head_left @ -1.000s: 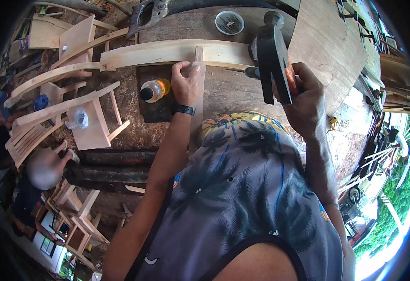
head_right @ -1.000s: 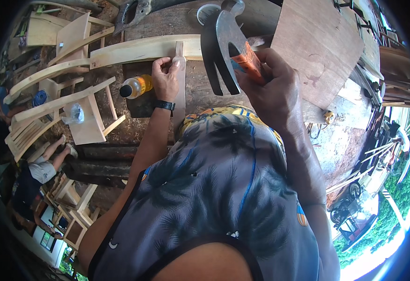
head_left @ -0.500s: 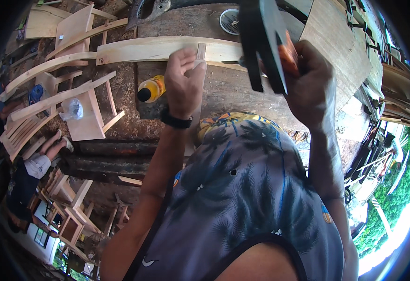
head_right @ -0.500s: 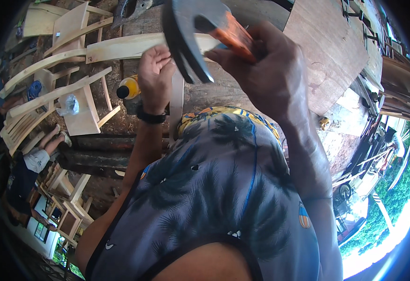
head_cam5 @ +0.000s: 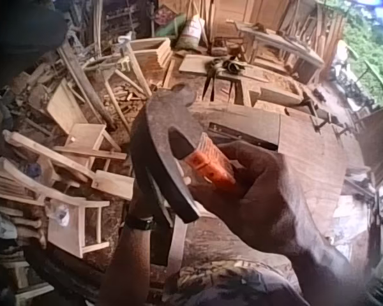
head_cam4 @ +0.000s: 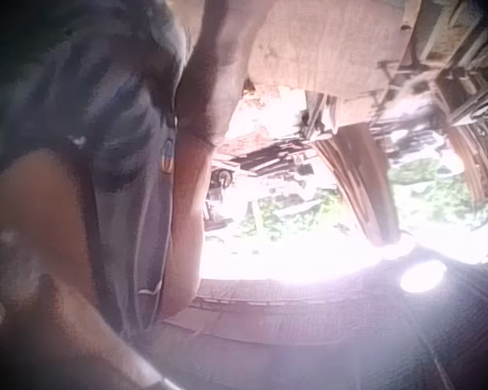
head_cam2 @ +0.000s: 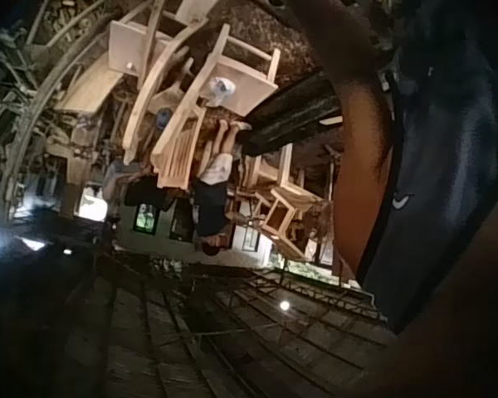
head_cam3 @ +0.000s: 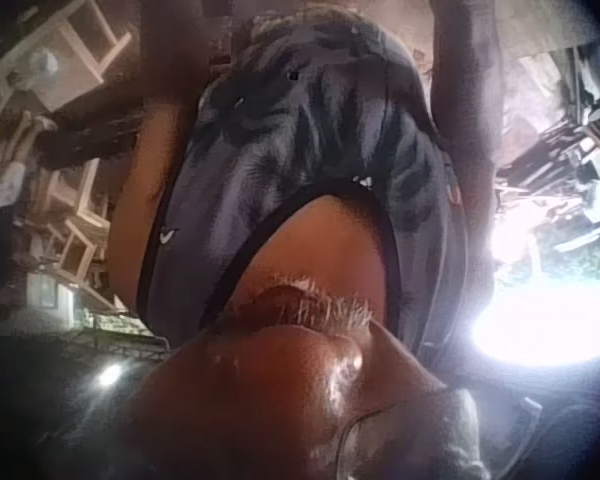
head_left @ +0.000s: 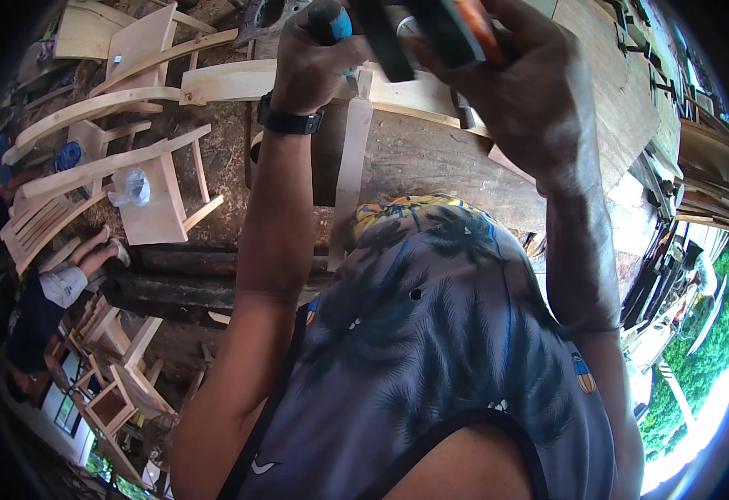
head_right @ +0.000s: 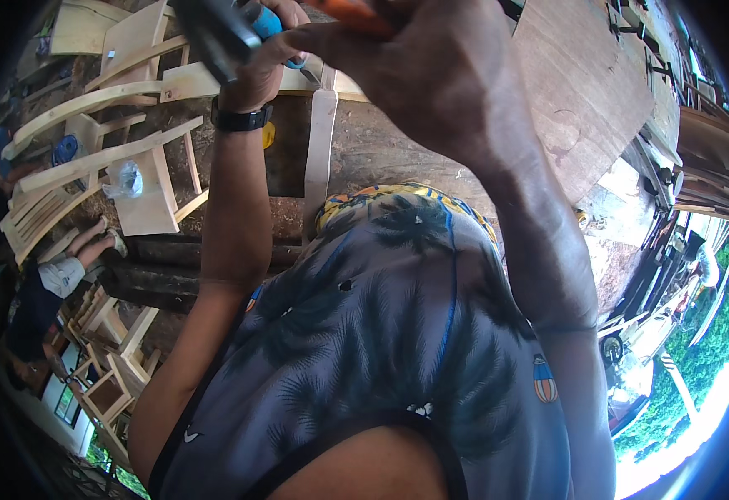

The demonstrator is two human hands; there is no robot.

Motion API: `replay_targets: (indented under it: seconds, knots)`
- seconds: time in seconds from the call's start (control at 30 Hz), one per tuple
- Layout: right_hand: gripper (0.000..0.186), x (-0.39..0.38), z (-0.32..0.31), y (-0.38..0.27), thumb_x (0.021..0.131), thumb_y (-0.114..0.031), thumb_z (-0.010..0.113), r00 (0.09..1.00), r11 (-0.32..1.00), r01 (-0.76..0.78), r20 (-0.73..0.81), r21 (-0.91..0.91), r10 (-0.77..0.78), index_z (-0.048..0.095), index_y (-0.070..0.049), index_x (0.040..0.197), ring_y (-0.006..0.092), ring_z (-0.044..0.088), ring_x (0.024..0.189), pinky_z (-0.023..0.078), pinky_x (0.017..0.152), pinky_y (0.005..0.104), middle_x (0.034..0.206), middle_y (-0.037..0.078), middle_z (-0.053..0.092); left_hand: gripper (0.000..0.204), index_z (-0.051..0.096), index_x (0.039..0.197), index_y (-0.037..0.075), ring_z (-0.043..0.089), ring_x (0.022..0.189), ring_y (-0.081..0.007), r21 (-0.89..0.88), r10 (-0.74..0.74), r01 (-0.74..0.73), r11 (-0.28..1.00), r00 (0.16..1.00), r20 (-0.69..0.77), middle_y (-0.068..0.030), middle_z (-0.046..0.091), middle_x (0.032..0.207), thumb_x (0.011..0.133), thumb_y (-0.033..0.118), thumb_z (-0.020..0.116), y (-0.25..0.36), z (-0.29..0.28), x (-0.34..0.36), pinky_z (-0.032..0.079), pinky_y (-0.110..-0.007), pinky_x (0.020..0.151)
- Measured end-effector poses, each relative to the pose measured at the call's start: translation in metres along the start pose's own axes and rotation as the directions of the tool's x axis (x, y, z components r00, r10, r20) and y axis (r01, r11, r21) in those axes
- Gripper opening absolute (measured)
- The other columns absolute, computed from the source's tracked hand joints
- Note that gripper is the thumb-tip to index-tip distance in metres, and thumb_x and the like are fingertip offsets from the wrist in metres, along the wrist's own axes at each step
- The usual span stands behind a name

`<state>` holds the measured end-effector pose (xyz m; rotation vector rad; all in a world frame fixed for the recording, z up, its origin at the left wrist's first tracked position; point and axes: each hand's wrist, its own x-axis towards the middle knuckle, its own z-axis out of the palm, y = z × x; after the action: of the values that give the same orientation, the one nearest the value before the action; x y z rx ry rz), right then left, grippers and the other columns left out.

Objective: The person shapes a piece of wood using a hammer and a chisel, striking the chisel to carve out material, then checks the fit by hand and continues with a small file.

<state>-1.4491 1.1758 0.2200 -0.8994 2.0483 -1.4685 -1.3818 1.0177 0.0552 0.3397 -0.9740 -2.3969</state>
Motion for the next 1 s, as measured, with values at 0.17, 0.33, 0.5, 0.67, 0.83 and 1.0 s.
replay_targets:
  seconds: [0.17, 0.33, 0.5, 0.67, 0.83, 1.0]
  knots:
    - [0.029, -0.008, -0.02, 0.03, 0.091, -0.006, 0.075, 0.999, 0.988, 0.029, 0.017, 0.149, -0.032, 0.063, 0.007, 0.114, 0.0112, 0.066, 0.088, 0.056, 0.079, 0.0273, 0.1, 0.01, 0.071, 0.013, 0.065, 0.092, 0.005, 0.061, 0.079, -0.0075, 0.366, 0.233, -0.336, 0.868, 0.926, 0.298, 0.0017, 0.063, 0.084, 0.087, 0.009, 0.076, -0.003, 0.002, 0.007, 0.051, -0.026, 0.069]
    - [0.032, -0.021, -0.019, 0.003, 0.089, -0.009, 0.077, 0.998, 0.998, 0.056, 0.034, 0.032, -0.057, 0.064, 0.008, 0.113, 0.0105, 0.065, 0.088, 0.055, 0.079, 0.027, 0.099, 0.009, 0.07, 0.022, 0.056, 0.079, 0.008, 0.051, 0.069, -0.0049, 0.337, 0.202, -0.33, 0.882, 0.909, 0.363, 0.0034, 0.056, 0.076, 0.086, 0.009, 0.076, 0.001, 0.0, 0.005, 0.042, -0.024, 0.061]
    - [0.033, -0.024, -0.021, 0.029, 0.09, -0.01, 0.077, 0.997, 0.992, 0.07, 0.0, 0.106, -0.071, 0.064, 0.008, 0.114, 0.0107, 0.064, 0.087, 0.055, 0.078, 0.0264, 0.099, 0.009, 0.07, 0.025, 0.053, 0.077, 0.009, 0.048, 0.067, -0.0048, 0.412, 0.145, -0.295, 0.862, 0.923, 0.357, 0.0041, 0.052, 0.074, 0.086, 0.011, 0.076, 0.004, 0.0, 0.004, 0.04, -0.024, 0.06]
    - [0.033, -0.028, -0.021, -0.009, 0.091, -0.012, 0.076, 0.999, 0.998, -0.039, 0.003, 0.04, 0.039, 0.064, 0.008, 0.115, 0.0105, 0.064, 0.086, 0.054, 0.075, 0.0263, 0.098, 0.01, 0.07, 0.026, 0.051, 0.076, 0.01, 0.046, 0.066, -0.0054, 0.448, 0.216, -0.355, 0.821, 0.918, 0.332, 0.0047, 0.048, 0.073, 0.085, 0.014, 0.075, 0.001, -0.002, 0.0, 0.039, -0.024, 0.06]
    - [0.033, -0.03, -0.024, 0.015, 0.091, -0.012, 0.076, 0.999, 0.998, -0.04, 0.0, 0.056, 0.04, 0.064, 0.008, 0.115, 0.0109, 0.064, 0.086, 0.053, 0.076, 0.0268, 0.098, 0.01, 0.07, 0.026, 0.052, 0.076, 0.01, 0.046, 0.065, -0.006, 0.465, 0.212, -0.351, 0.813, 0.922, 0.325, 0.004, 0.049, 0.073, 0.084, 0.015, 0.075, 0.003, -0.001, 0.001, 0.039, -0.024, 0.06]
    - [0.033, -0.03, -0.02, 0.018, 0.091, -0.012, 0.076, 1.0, 0.996, 0.022, -0.021, 0.081, -0.02, 0.064, 0.008, 0.115, 0.0109, 0.064, 0.088, 0.053, 0.078, 0.0263, 0.101, 0.01, 0.07, 0.027, 0.053, 0.075, 0.009, 0.046, 0.064, -0.0067, 0.466, 0.222, -0.372, 0.803, 0.912, 0.346, 0.0033, 0.05, 0.072, 0.084, 0.017, 0.077, 0.003, 0.0, 0.002, 0.039, -0.025, 0.059]
